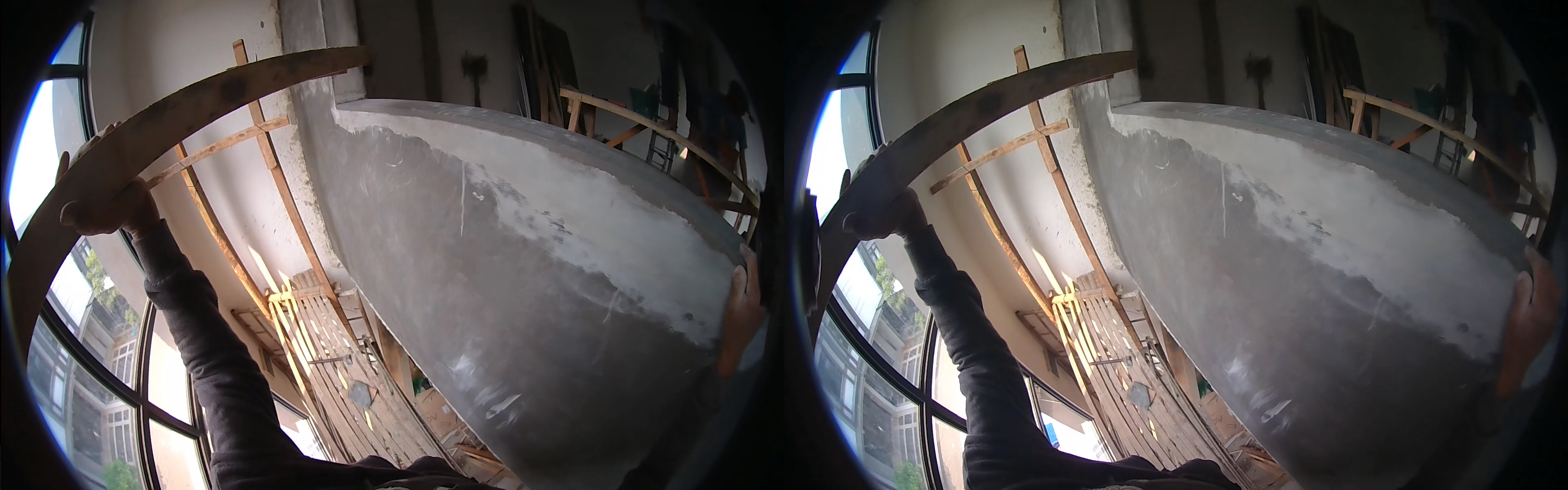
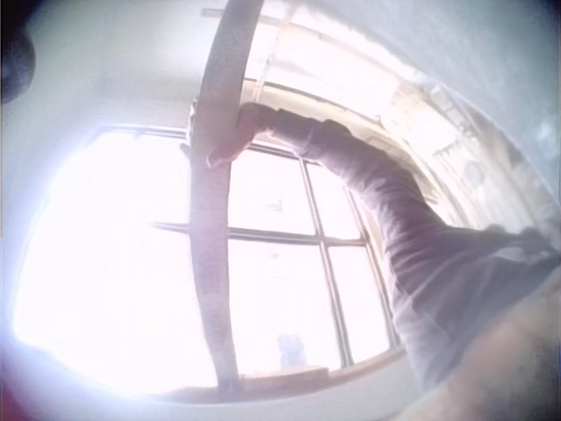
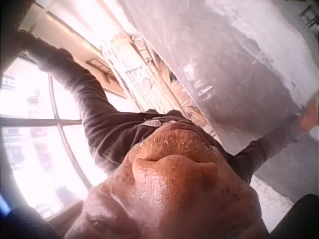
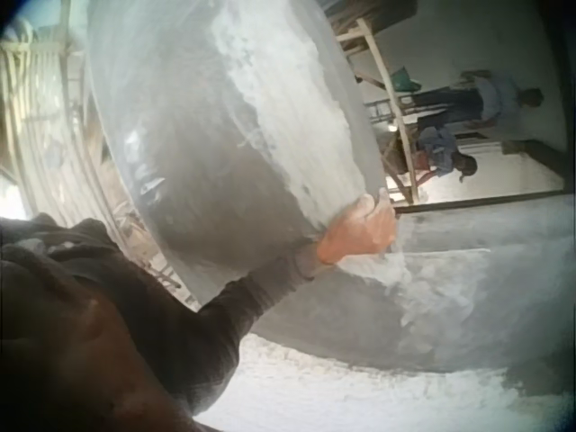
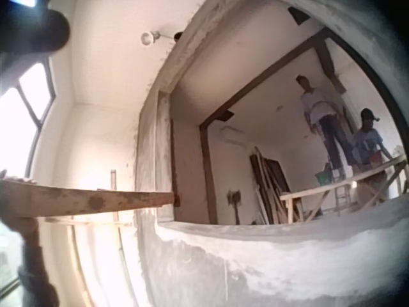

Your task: The person smoothes and shapes a curved concrete partition using a wooden board and their hands.

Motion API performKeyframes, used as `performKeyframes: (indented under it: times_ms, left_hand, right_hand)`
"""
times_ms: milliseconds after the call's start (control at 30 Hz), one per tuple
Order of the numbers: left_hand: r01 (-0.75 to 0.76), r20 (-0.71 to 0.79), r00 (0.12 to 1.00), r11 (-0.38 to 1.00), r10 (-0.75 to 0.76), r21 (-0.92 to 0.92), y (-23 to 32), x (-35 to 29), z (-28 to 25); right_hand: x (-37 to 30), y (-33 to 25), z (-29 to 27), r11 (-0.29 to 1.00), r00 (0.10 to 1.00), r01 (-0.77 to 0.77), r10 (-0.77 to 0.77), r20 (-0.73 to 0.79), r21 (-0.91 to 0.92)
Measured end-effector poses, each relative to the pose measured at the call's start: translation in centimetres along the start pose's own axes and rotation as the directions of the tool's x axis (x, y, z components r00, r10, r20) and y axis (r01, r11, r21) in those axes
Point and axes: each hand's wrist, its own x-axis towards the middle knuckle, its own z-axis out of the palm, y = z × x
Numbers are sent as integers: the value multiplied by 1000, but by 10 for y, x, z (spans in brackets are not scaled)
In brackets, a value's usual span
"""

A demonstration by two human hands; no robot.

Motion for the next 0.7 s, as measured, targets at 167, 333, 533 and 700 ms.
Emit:
performKeyframes:
  times_ms: [167, 333, 533, 700]
  left_hand:
    - [13, 69, 998, 994, -6, -105, -11, -18, -36]
    - [26, 99, 995, 993, -15, -115, -14, -32, -59]
    - [72, 151, 988, 955, -29, -288, -23, -38, -80]
    - [246, 296, 954, 695, -50, -676, -27, -47, -93]
  right_hand:
    - [2, 4, 1, 999, 1000, 25, -25, -2, -46]
    - [3, 14, 3, 997, 999, 20, -18, 37, -75]
    - [7, 19, 2, 987, 992, 124, -125, -2, -104]
    - [4, 25, 5, 992, 992, 126, -127, -25, -16]
